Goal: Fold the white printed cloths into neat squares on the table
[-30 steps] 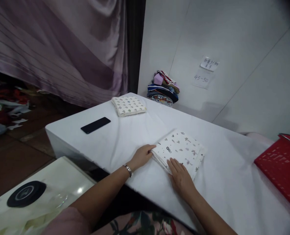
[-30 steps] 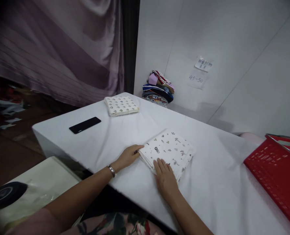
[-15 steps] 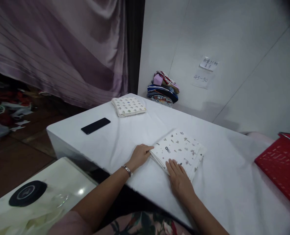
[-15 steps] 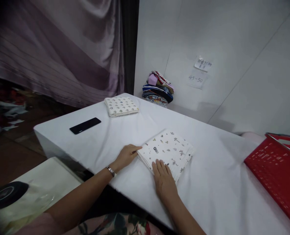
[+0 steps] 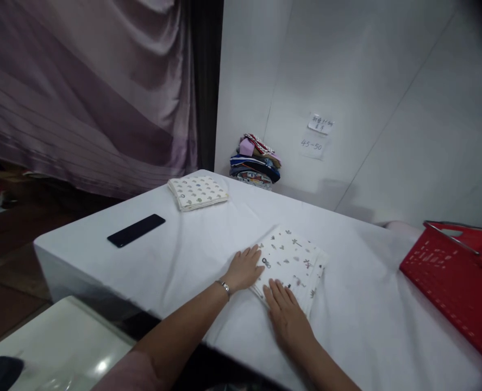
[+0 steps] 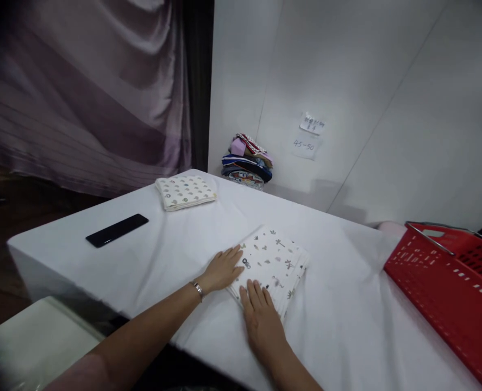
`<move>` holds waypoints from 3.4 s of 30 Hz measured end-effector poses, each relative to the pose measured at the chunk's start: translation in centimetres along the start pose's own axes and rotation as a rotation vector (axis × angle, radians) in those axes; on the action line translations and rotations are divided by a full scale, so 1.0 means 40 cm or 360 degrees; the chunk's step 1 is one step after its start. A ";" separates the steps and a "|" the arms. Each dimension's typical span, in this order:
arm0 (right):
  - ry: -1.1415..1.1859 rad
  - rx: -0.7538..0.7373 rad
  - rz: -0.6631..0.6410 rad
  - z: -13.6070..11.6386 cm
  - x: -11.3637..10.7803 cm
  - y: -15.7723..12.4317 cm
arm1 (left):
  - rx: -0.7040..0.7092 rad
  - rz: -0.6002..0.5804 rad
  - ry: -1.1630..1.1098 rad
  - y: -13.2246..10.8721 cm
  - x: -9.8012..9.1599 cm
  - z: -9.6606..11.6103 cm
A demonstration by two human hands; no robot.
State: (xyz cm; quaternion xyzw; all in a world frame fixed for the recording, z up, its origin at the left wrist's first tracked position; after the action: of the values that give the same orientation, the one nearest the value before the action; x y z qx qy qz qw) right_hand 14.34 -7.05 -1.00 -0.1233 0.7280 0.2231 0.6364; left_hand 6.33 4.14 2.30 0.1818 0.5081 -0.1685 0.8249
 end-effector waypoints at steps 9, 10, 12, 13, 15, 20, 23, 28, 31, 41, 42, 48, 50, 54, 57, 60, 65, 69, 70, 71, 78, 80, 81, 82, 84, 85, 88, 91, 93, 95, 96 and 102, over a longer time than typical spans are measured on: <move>0.0306 0.0118 -0.0148 0.060 -0.099 0.131 | -0.0013 -0.0042 0.0104 -0.002 0.022 -0.015; 0.0276 0.0175 -0.0127 0.080 -0.109 0.172 | -0.0016 -0.0046 0.0120 -0.002 0.022 -0.014; 0.0207 0.0282 -0.0103 0.123 -0.114 0.256 | -0.0019 -0.0060 0.0158 -0.002 0.022 -0.012; 0.0172 0.0329 -0.0101 0.144 -0.109 0.295 | -0.0021 -0.0066 0.0180 -0.003 0.022 -0.011; 0.0100 0.0412 -0.0105 0.186 -0.090 0.359 | -0.0032 -0.0093 0.0223 -0.004 0.022 -0.010; 0.0061 0.0513 -0.0221 0.254 -0.002 0.406 | -0.0077 -0.0134 0.0283 -0.007 0.030 -0.018; 0.0063 0.0505 -0.0225 0.265 0.024 0.398 | -0.0086 -0.0152 0.0274 -0.007 0.034 -0.021; 0.0052 0.0487 -0.0223 0.265 0.029 0.396 | -0.0100 -0.0296 0.0262 0.025 0.023 -0.007; 0.0043 0.0487 -0.0233 0.263 0.027 0.397 | -0.0127 -0.0275 0.0235 0.059 0.013 0.003; 0.0019 0.0564 -0.0259 0.358 -0.005 0.435 | -0.0136 -0.0199 0.0243 0.067 0.082 -0.028; 0.0012 0.0593 -0.0266 0.373 0.000 0.436 | -0.0135 -0.0197 0.0243 0.067 0.080 -0.027; 0.0004 0.0621 -0.0277 0.400 0.040 0.425 | -0.0144 -0.0189 0.0260 0.067 0.071 -0.020; 0.0002 0.0627 -0.0277 0.398 0.043 0.422 | -0.0148 -0.0178 0.0273 0.067 0.070 -0.020; 0.0006 0.0648 -0.0286 0.396 0.031 0.425 | -0.0152 -0.0175 0.0283 0.067 0.069 -0.020; 0.0022 0.0669 -0.0308 0.391 0.018 0.424 | -0.0142 -0.0168 0.0279 0.066 0.063 -0.016; 0.0020 0.0708 -0.0281 0.378 0.006 0.402 | -0.0156 -0.0176 0.0261 0.066 0.060 -0.015; 0.0045 0.0626 -0.0231 0.322 0.017 0.342 | -0.0143 -0.0192 0.0241 0.070 0.067 -0.016; 0.0089 0.0618 -0.0279 0.310 0.027 0.329 | -0.0150 -0.0200 0.0260 0.072 0.070 -0.019; 0.0103 0.0616 -0.0286 0.311 0.024 0.332 | -0.0150 -0.0198 0.0265 0.072 0.068 -0.019; 0.0116 0.0615 -0.0292 0.312 0.020 0.335 | -0.0152 -0.0201 0.0269 0.071 0.068 -0.019; 0.0167 0.0574 -0.0285 0.281 0.010 0.284 | -0.0147 -0.0188 0.0305 0.072 0.068 -0.020; 0.0162 0.0553 -0.0253 0.266 0.010 0.264 | -0.0135 -0.0168 0.0316 0.074 0.071 -0.021; 0.0155 0.0548 -0.0239 0.262 0.008 0.259 | -0.0128 -0.0155 0.0320 0.075 0.072 -0.021; 0.0149 0.0547 -0.0233 0.259 0.006 0.256 | -0.0123 -0.0140 0.0325 0.076 0.072 -0.022; 0.0157 0.0559 -0.0260 0.257 0.004 0.255 | -0.0117 -0.0125 0.0332 0.077 0.072 -0.022; 0.0170 0.0563 -0.0281 0.257 0.003 0.255 | -0.0119 -0.0126 0.0333 0.077 0.072 -0.022; 0.0212 0.0570 -0.0322 0.251 0.001 0.240 | -0.0135 -0.0148 0.0318 0.075 0.072 -0.024; 0.0177 0.0560 -0.0282 0.238 0.000 0.207 | -0.0143 -0.0178 0.0310 0.074 0.073 -0.024; 0.0134 0.0541 -0.0241 0.228 -0.001 0.191 | -0.0135 -0.0186 0.0310 0.075 0.074 -0.023; 0.0111 0.0532 -0.0217 0.221 -0.006 0.184 | -0.0136 -0.0186 0.0306 0.076 0.074 -0.023; 0.0112 0.0530 -0.0221 0.219 -0.009 0.184 | -0.0140 -0.0183 0.0303 0.076 0.073 -0.024; 0.0199 0.0525 -0.0307 0.189 -0.023 0.159 | -0.0133 -0.0140 0.0320 0.074 0.064 -0.019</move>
State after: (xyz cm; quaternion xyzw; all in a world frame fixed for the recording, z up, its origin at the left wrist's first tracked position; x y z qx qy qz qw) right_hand 18.12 2.05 0.28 -0.1002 0.7777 0.0306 0.6199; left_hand 8.17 6.85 0.06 0.1408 0.6024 -0.1642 0.7683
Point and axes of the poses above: each hand's wrist, its own y-axis towards the middle knuckle, its own x-axis out of the palm, z = x × y, the point moved 10 cm from there along y, towards the middle knuckle, and after that the axes turned 1 degree about z, right-handed, at the moved point
